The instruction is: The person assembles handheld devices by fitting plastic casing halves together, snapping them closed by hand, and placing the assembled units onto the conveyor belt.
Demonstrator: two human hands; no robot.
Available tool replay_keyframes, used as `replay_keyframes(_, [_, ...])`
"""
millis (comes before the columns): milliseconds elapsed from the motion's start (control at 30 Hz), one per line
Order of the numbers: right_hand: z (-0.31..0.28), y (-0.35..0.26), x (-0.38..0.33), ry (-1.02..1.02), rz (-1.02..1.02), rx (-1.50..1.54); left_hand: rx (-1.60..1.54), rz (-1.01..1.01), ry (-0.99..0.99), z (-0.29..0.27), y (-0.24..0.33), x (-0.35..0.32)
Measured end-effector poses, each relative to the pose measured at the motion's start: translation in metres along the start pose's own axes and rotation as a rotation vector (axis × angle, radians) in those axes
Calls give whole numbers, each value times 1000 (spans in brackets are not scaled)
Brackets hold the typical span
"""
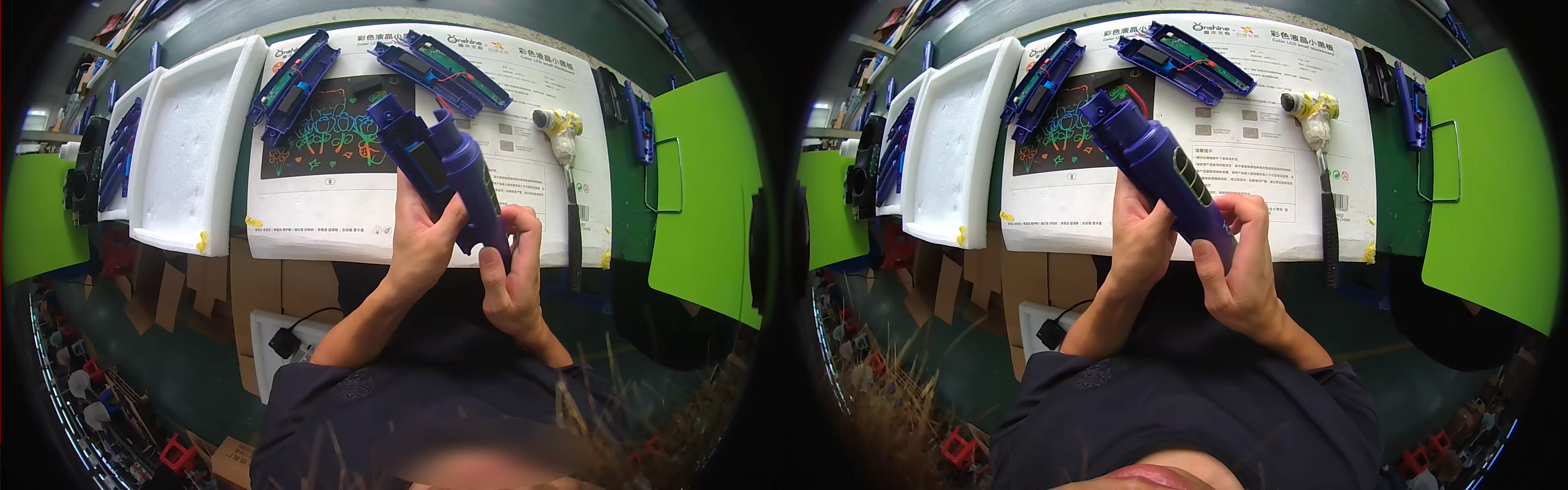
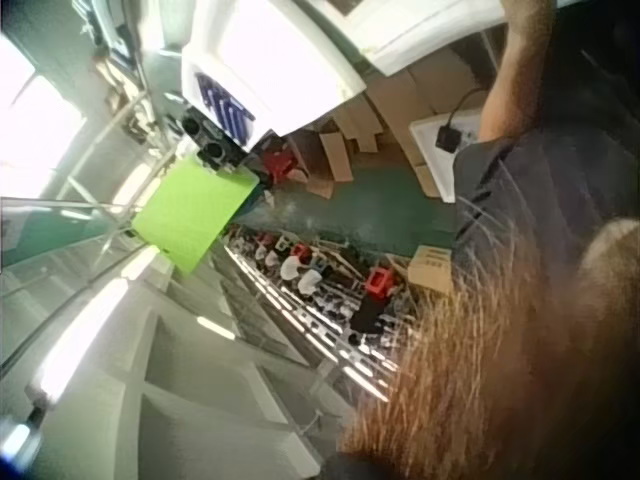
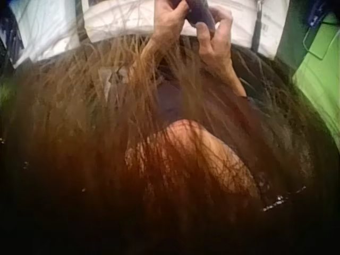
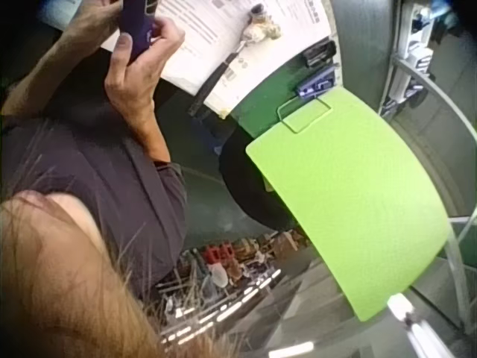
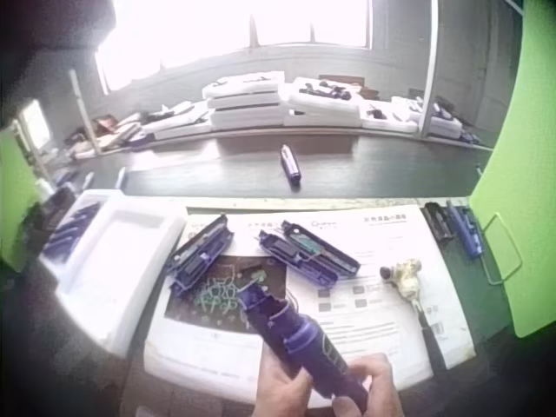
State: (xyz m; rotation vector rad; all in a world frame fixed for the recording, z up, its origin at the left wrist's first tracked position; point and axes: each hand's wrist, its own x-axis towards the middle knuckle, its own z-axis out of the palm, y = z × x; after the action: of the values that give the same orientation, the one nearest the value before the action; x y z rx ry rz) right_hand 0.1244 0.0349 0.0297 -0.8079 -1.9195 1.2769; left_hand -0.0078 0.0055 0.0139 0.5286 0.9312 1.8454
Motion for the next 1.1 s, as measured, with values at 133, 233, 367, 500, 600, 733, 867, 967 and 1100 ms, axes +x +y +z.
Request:
replay_keyframes(133, [-1, -2, 4, -7, -7, -110, 101, 25, -8, 0, -5, -5])
replay_keyframes(233, [0, -6, 8, -6, -22, -147, 396, 160, -90, -1, -6, -12])
replay_keyframes(367, [1, -2, 10, 31, -101, -104, 294, 130, -121, 2, -3, -18])
replay_keyframes(500, [10, 6, 9, 58, -108, -41, -83, -29, -259, -10, 6, -12])
replay_keyframes(600, [17, 10, 8, 74, -84, -58, -384, -68, -367, -19, 9, -10])
replay_keyframes(733, [17, 3, 6, 85, -90, -46, -260, -48, -310, -28, 5, -10])
replay_keyframes(867, [17, -4, 10, 69, -117, -102, -199, -53, -252, -30, 6, -13])
replay_keyframes(967, [17, 1, 11, 68, -121, -127, -192, -69, -214, -28, 7, -12])
replay_keyframes(1100, [16, 2, 10, 58, -95, -94, -149, -40, -216, -31, 5, -11])
